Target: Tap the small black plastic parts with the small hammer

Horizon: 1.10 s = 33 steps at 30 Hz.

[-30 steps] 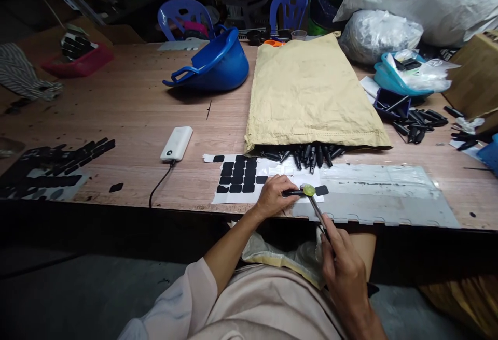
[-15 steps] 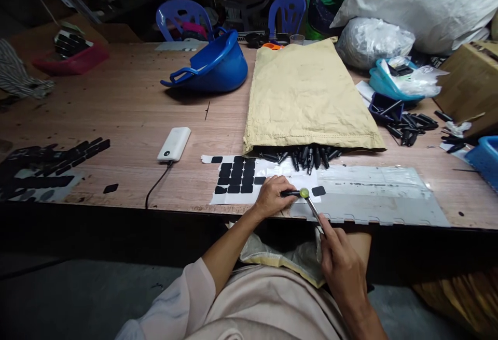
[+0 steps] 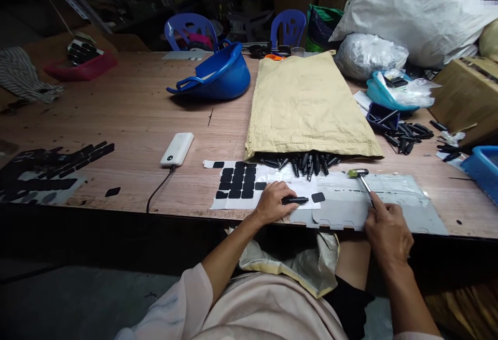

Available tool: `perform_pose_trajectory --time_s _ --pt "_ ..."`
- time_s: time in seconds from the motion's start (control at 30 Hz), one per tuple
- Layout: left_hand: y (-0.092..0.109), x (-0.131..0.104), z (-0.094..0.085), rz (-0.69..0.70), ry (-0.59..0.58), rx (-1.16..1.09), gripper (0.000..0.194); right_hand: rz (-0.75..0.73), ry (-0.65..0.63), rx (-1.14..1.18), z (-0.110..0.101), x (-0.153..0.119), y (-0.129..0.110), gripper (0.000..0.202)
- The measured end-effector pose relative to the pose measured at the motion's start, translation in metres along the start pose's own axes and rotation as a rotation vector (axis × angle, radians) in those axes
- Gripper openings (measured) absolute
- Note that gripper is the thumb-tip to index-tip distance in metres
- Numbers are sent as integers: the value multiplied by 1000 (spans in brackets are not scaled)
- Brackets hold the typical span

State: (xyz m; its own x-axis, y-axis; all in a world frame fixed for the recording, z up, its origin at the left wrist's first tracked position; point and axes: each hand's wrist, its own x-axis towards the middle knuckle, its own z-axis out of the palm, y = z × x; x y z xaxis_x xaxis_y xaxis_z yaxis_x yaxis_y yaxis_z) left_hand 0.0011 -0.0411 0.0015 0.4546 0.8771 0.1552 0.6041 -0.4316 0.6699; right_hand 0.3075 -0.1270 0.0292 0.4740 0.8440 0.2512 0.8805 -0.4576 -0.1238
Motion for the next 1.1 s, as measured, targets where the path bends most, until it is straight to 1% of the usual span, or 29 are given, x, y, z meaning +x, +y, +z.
perform_pose_trajectory --time_s 0.13,0.23,0.33,0.4,0.5,0.57,0.6,0.67,0.7,0.8,0.87,0.93,0.97,1.03,1.1 --pt "-2 0 -2 27 10 -4 21 -22 115 -14 16 -3 -10 47" --pt "1 -9 -6 121 -17 -15 20 -41 185 -1 21 -11 -16 48" --pt "6 -32 -5 284 -74 -3 22 -56 202 11 23 -15 -19 49" --pt "9 -53 1 367 -104 48 22 -54 197 10 24 -15 -20 49" --pt "13 -79 13 411 -108 194 19 -49 194 -13 25 -14 -21 48" --pt "16 -87 18 419 -105 247 25 -55 206 -23 26 -14 -21 48" --pt "16 -86 19 417 -101 245 30 -60 216 -26 27 -14 -21 47" --pt "16 -74 13 378 -62 221 36 -71 230 -35 28 -14 -21 47" --pt "15 -64 6 332 -17 218 35 -77 231 -43 29 -15 -21 48" --pt "3 -21 -21 101 184 285 27 -96 219 -65 31 -15 -20 50" --pt "-8 7 -41 -48 263 350 28 -103 217 -71 32 -15 -20 53" --pt "-19 28 -56 -129 275 399 28 -105 225 -78 34 -14 -20 53" --pt "-23 34 -60 -152 266 417 27 -105 231 -83 34 -14 -20 53" --pt "-29 41 -62 -182 240 445 27 -107 237 -95 35 -13 -20 52" --pt "-31 42 -59 -192 217 464 27 -108 239 -112 36 -14 -20 50"
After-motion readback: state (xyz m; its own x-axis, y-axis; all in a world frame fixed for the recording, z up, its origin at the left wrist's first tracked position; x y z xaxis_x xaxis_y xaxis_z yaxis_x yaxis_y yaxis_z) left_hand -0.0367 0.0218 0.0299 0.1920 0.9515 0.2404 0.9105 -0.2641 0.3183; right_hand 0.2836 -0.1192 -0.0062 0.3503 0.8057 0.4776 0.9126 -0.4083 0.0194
